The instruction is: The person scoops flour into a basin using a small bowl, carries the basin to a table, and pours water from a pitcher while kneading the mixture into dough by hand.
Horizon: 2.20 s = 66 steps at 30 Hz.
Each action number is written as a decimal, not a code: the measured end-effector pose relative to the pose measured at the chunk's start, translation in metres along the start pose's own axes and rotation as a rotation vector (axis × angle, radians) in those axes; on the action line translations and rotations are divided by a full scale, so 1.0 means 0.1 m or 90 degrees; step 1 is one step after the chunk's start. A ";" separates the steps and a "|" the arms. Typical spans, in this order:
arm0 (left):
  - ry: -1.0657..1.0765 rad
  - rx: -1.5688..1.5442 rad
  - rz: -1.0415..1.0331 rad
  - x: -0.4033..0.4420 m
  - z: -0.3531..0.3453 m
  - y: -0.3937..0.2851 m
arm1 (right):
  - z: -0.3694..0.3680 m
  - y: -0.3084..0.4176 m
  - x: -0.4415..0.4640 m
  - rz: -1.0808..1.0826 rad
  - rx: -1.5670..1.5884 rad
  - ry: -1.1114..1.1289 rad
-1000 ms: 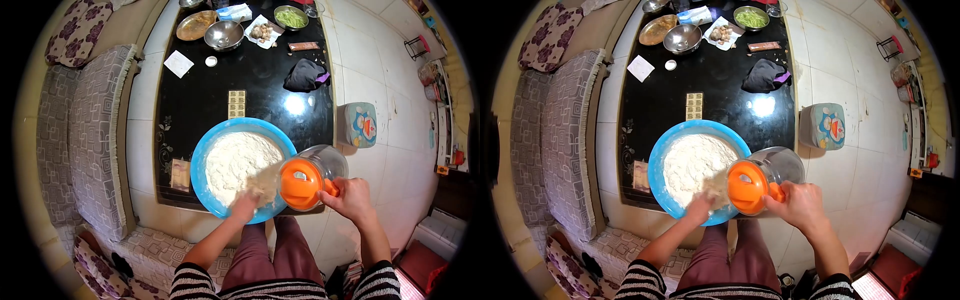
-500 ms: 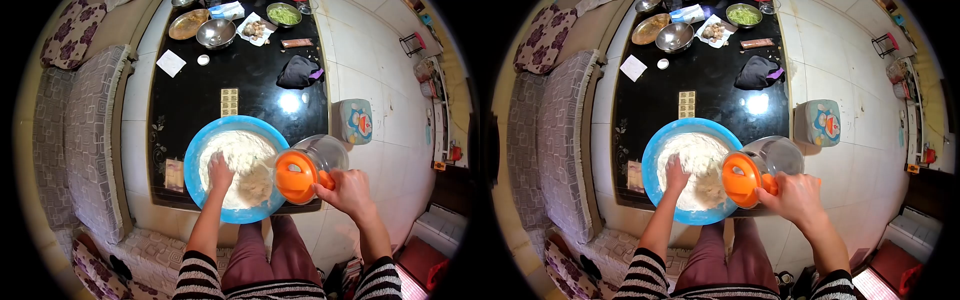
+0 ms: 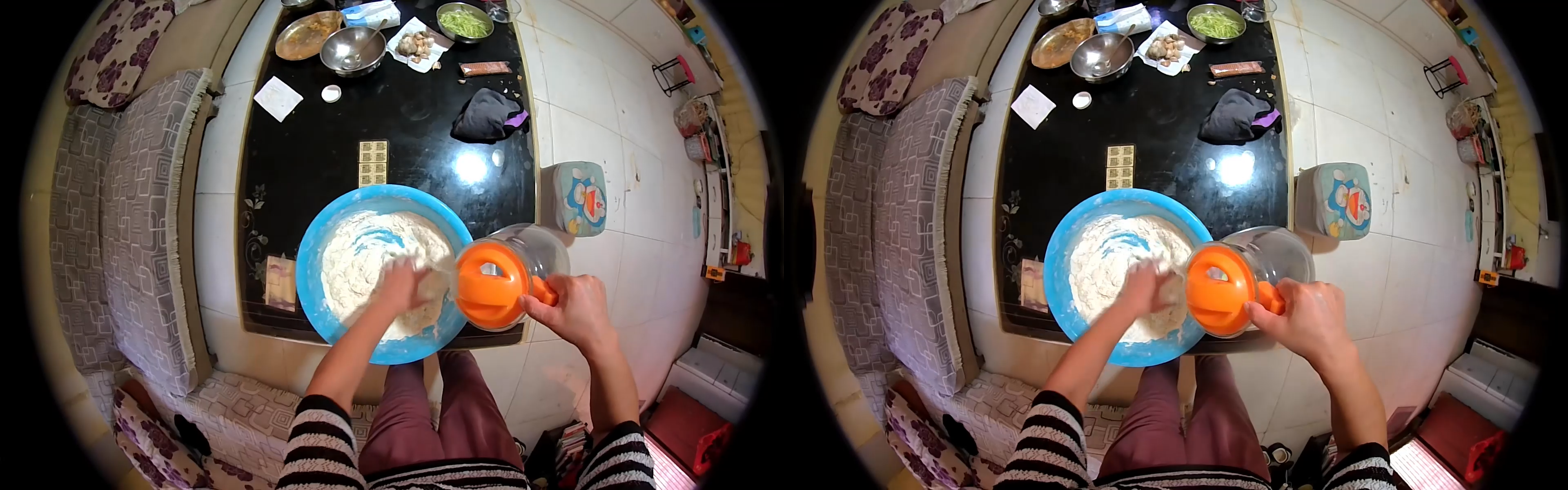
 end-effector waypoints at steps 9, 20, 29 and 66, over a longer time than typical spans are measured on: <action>0.016 0.169 -0.170 0.15 -0.42 0.13 | -0.01 -0.04 -0.02 -0.019 0.030 -0.001; 0.107 0.124 0.215 -0.56 0.29 0.42 | -0.03 -0.02 -0.01 -0.015 0.033 -0.002; 0.024 0.011 0.204 -0.42 -0.13 0.44 | -0.04 -0.08 -0.05 -0.005 0.026 -0.006; -0.175 -0.219 0.353 -0.71 -0.29 0.62 | -0.01 0.29 0.02 0.133 -0.072 -0.021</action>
Point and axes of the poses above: each hand's wrist, its own x-axis towards the middle knuckle, its own z-axis out of the back of the hand, y = z × x, the point moved 2 cm from there along x, towards the middle knuckle, and after that the axes turned 12 degrees about z, right-handed, at the moved point
